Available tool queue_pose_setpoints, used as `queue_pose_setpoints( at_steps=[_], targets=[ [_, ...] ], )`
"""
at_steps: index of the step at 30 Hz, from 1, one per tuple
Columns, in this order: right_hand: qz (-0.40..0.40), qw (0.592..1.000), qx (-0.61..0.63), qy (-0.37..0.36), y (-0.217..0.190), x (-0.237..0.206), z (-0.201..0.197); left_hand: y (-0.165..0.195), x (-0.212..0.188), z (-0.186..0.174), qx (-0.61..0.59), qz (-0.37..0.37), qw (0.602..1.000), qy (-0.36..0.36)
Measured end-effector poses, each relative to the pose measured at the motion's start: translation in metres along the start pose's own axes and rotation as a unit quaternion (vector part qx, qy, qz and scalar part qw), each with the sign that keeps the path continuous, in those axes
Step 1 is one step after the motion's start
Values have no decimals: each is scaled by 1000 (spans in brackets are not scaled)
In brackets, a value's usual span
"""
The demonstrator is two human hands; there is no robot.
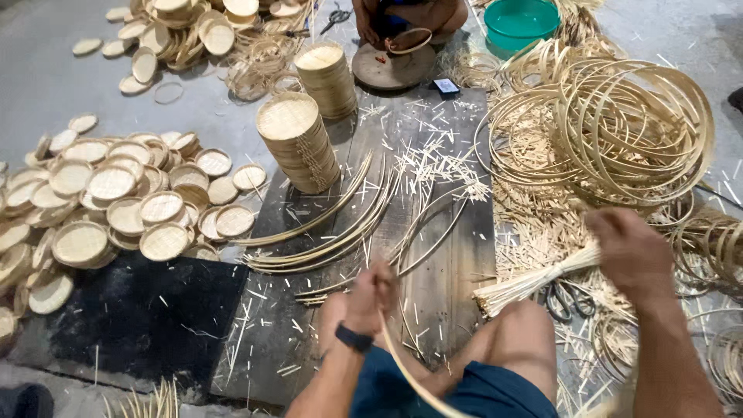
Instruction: The person sits on the floor and works bamboo strips, splitting thin slivers off wide strips by hand and bending and joining the strips into large circular hoops. Finished hoops are set aside with other completed rings while a coworker assembles woven bamboo basket lids nearby.
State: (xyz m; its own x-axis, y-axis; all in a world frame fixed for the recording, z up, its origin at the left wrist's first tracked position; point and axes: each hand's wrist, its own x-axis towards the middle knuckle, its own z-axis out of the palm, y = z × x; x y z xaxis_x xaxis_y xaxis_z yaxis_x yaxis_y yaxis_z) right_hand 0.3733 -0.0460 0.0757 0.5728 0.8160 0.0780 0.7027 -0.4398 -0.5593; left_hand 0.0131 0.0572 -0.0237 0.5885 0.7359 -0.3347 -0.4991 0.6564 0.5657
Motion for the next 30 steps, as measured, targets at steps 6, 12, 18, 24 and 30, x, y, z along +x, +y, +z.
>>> queue_pose_setpoints(
  at_steps=[6, 12, 18, 24, 30],
  targets=[
    [115, 873, 465, -90, 39, -21, 27, 32, 13, -6, -132, 136, 981, 28],
    [100, 749, 647, -103, 59, -22, 56, 82, 4, 1, -42, 23, 992, 120],
    [114, 690, 710, -81, 46, -20, 73, 85, 17, -10, 42, -14, 996, 76],
    [157, 769, 607, -122, 46, -20, 59, 69, 5, -18, 0, -4, 995, 95],
    [196, 800, 536, -188, 54, -11, 58, 66, 0, -9, 152, -73, 976, 138]
  ],
)
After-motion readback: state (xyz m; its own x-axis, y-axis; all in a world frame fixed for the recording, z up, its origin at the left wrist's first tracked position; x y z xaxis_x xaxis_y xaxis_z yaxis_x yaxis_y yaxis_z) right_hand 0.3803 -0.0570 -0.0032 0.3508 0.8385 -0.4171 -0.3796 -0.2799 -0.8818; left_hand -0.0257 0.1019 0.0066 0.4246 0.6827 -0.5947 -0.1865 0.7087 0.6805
